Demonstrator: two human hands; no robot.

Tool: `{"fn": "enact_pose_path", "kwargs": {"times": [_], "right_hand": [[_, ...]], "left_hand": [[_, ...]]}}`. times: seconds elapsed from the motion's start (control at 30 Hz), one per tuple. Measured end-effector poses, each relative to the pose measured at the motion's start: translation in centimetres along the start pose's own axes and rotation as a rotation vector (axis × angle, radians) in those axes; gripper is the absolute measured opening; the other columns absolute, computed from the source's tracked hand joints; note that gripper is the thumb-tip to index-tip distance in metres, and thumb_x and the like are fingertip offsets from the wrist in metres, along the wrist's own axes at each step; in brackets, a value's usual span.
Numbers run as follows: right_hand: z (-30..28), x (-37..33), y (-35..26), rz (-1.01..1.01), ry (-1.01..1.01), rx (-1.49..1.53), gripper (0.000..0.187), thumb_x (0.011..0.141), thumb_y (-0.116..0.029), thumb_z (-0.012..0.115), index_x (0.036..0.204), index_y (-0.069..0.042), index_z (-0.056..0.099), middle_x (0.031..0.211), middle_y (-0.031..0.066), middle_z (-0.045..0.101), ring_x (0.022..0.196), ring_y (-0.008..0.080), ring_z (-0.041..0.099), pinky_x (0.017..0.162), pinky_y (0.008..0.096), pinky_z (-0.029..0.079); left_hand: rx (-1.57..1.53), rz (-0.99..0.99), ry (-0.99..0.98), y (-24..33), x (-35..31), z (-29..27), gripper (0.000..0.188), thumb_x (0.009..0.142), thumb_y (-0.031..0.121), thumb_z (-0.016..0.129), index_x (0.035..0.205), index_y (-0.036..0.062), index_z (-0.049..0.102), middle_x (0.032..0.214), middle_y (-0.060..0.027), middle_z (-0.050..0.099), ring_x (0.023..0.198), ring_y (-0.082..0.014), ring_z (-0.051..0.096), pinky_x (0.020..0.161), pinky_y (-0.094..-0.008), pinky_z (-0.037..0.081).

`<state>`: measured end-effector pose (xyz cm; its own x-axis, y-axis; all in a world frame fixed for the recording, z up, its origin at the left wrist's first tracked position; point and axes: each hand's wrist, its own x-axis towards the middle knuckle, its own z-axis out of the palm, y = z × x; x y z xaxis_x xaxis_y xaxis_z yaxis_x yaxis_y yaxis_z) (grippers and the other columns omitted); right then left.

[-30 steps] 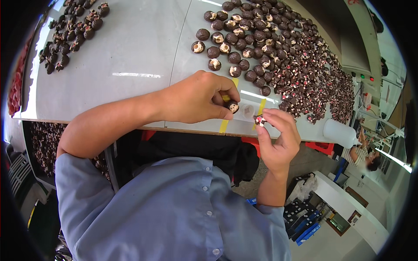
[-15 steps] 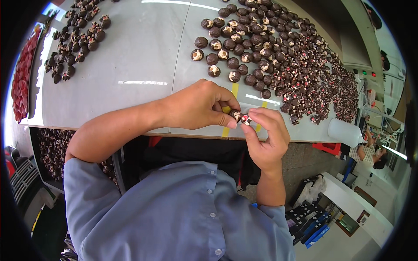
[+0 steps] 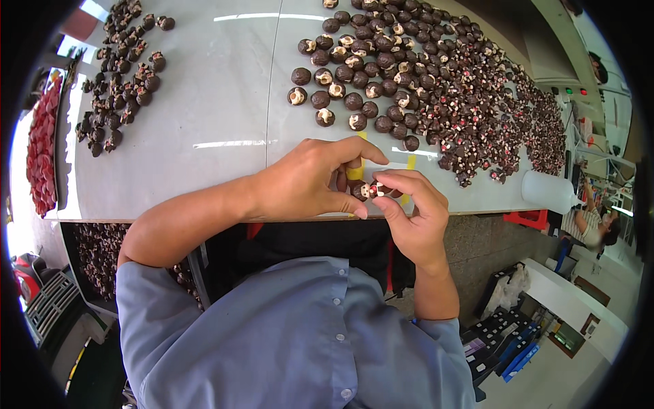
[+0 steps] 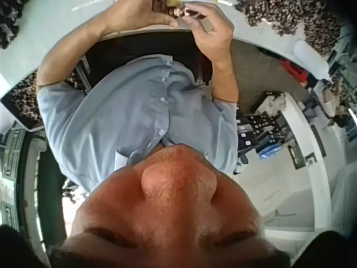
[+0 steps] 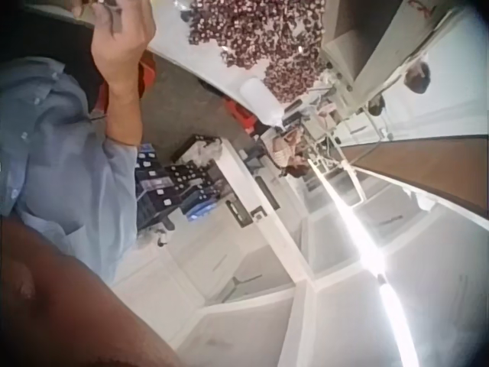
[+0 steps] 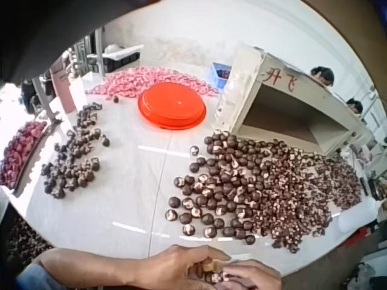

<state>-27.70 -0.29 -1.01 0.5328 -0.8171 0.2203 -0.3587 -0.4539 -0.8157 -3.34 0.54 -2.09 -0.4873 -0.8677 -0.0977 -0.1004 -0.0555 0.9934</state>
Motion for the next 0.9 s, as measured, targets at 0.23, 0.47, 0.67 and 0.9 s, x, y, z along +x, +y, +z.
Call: {"fn": "enact_pose_path", "kwargs": {"times": [0.23,0.47,0.67,0.9], "right_hand": [[-0.2,-1.4,1.1,0.063,0.145,0.039,0.037,0.091,-0.007,0.085,0.120,0.003,0.065,0.104,0.0109,0.078,0.089,0.0156,0.072,0.080,0.0299,0.057],[-5.1,-2.4,4.3,0.189,0.449,-0.489,0.013,0.097,-0.005,0.075,0.109,-0.002,0.073,0.098,0.0082,0.074,0.078,0.0156,0.066,0.070,0.0306,0.053],[-4.8,-2.0,5.8,0.050,0.309,-0.783,0.021,0.090,-0.002,0.077,0.110,-0.003,0.073,0.098,0.0111,0.069,0.085,0.0314,0.068,0.075,0.0408,0.056],[-4.0,-2.6,5.9,-0.092,0.349,-0.834,0.020,0.085,0.001,0.080,0.101,-0.003,0.070,0.109,0.0118,0.071,0.097,0.0366,0.069,0.086,0.0455,0.056]], "left_hand": [[0.069,0.192,0.050,-1.4,0.5,0.4,0.047,0.073,0.022,0.099,0.106,0.0003,0.074,0.085,-0.0069,0.067,0.071,-0.0172,0.061,0.068,-0.0348,0.053],[0.674,0.375,0.474,-0.5,-1.2,-2.9,0.049,0.060,0.030,0.103,0.078,0.0037,0.065,0.064,-0.0034,0.051,0.054,-0.0177,0.045,0.052,-0.0336,0.039],[1.046,-0.139,0.839,-0.5,-6.5,-8.3,0.045,0.075,0.035,0.096,0.093,0.0016,0.072,0.071,-0.0057,0.060,0.060,-0.0200,0.052,0.058,-0.0342,0.045],[1.381,-0.124,0.987,-1.5,-7.2,-8.4,0.056,0.084,0.046,0.088,0.116,0.0024,0.073,0.086,-0.0087,0.068,0.077,-0.0272,0.067,0.069,-0.0420,0.053]]}}
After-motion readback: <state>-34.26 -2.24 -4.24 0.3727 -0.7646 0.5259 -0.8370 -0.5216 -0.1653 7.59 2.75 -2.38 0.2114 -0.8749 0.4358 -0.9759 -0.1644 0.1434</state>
